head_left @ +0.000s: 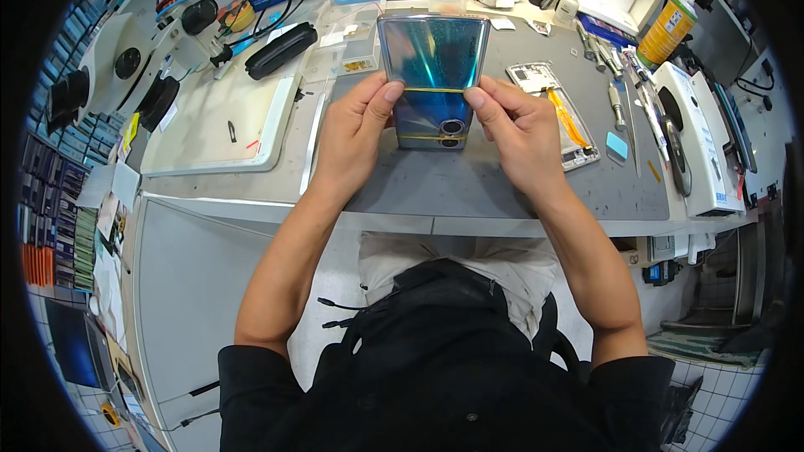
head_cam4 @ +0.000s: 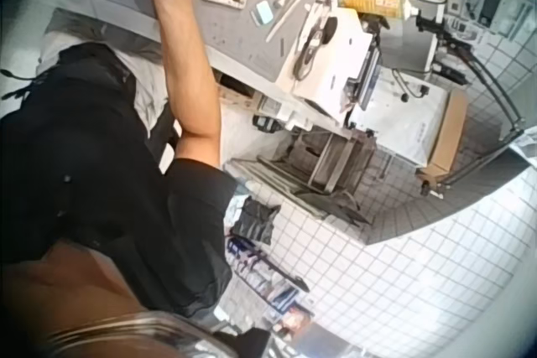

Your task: The person reassembles a smartphone by placing the back cover onto the chassis and securing it with multiple rubber bands. They then connect the device to a power source to charge it. Finally, the person cleans the screen of a second smartphone using a small white tool.

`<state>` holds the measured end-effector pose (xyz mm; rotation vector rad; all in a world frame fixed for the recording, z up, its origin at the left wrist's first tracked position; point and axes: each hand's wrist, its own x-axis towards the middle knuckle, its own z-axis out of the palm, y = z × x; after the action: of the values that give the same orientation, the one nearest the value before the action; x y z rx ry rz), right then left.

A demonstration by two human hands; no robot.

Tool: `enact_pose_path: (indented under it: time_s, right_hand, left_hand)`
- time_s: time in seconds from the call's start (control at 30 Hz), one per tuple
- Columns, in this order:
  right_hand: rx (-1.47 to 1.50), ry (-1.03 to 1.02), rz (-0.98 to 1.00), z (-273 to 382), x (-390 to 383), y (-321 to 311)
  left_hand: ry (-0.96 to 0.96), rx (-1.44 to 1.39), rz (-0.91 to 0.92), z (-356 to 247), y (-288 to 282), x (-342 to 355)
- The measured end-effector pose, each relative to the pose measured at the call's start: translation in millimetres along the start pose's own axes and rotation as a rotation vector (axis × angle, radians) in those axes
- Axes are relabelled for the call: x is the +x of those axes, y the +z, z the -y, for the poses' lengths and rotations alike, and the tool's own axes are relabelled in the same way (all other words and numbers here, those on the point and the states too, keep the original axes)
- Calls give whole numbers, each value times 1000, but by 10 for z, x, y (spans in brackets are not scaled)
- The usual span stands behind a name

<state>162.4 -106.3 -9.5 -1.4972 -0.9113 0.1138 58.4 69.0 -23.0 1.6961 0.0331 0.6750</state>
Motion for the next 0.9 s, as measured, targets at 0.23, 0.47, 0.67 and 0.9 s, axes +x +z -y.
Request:
enact_pose_path:
  time_s: [0.23, 0.47, 0.67, 0.9]
  right_hand:
    - [-3, 31, 10, -26, -38, -5]
    - [48, 52, 43, -16, -34, -36]
    - [-254, -76, 119, 104, 35, -186]
    - [-1127, -29, -34, -406, 909, -1819]
  left_hand:
    - [-12, 71, 6, 31, -7, -26]
    - [-56, 11, 20, 85, -27, -31]
    - [27, -294, 72, 26, 2, 161]
    - [15, -288, -26, -91, -28, 376]
